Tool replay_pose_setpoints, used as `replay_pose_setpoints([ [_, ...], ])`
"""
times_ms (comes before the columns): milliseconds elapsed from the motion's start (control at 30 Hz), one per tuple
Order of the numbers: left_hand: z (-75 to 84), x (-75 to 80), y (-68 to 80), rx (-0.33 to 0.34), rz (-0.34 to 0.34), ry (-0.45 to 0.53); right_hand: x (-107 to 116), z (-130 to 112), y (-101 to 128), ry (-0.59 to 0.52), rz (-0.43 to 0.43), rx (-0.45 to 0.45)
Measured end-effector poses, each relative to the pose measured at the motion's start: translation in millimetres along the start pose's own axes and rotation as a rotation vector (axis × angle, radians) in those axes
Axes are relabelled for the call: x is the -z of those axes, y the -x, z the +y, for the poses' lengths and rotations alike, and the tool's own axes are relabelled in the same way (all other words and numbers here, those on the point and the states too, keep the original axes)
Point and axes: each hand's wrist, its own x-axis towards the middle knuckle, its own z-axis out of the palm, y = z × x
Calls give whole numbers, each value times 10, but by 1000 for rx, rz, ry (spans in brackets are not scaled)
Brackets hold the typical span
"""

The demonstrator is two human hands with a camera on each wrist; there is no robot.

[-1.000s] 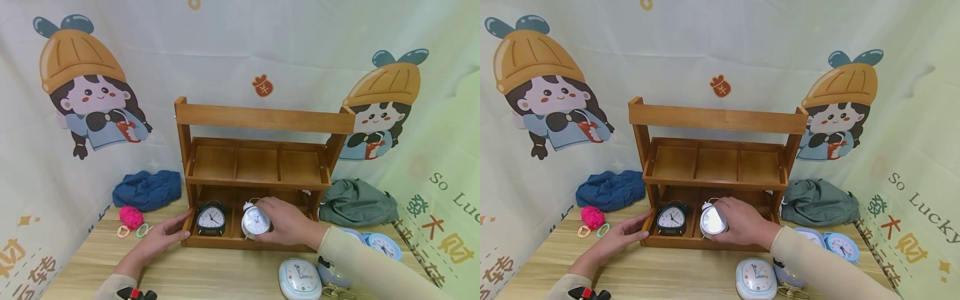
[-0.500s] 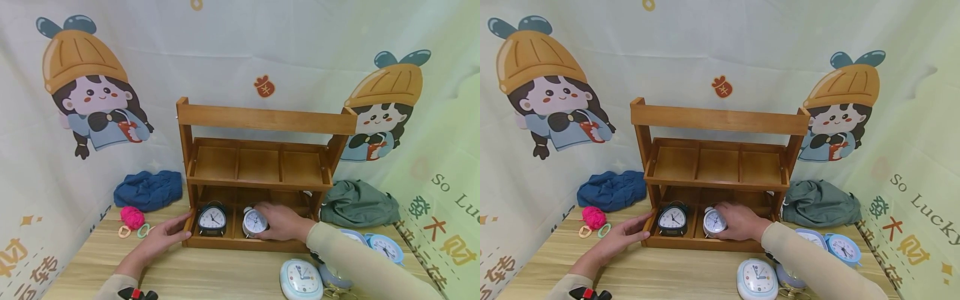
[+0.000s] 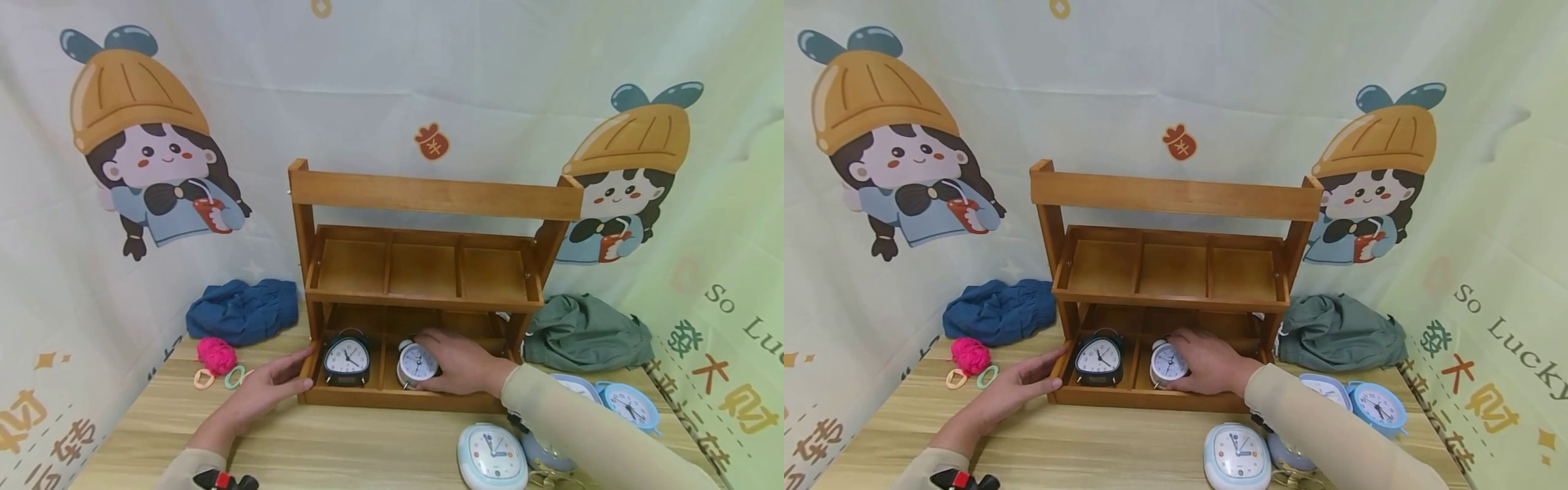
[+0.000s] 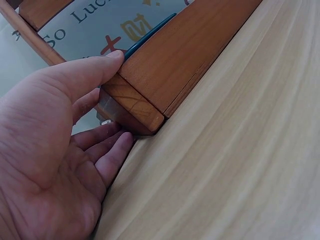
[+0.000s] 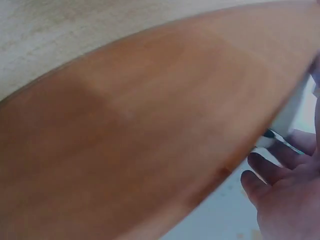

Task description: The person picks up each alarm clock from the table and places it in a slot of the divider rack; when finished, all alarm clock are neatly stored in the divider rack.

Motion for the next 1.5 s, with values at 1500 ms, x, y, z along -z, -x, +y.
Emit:
replay_pose_setpoints([
  [1500, 41, -1, -8, 16, -18, 14, 227, -155, 1553, -130, -275, -91],
])
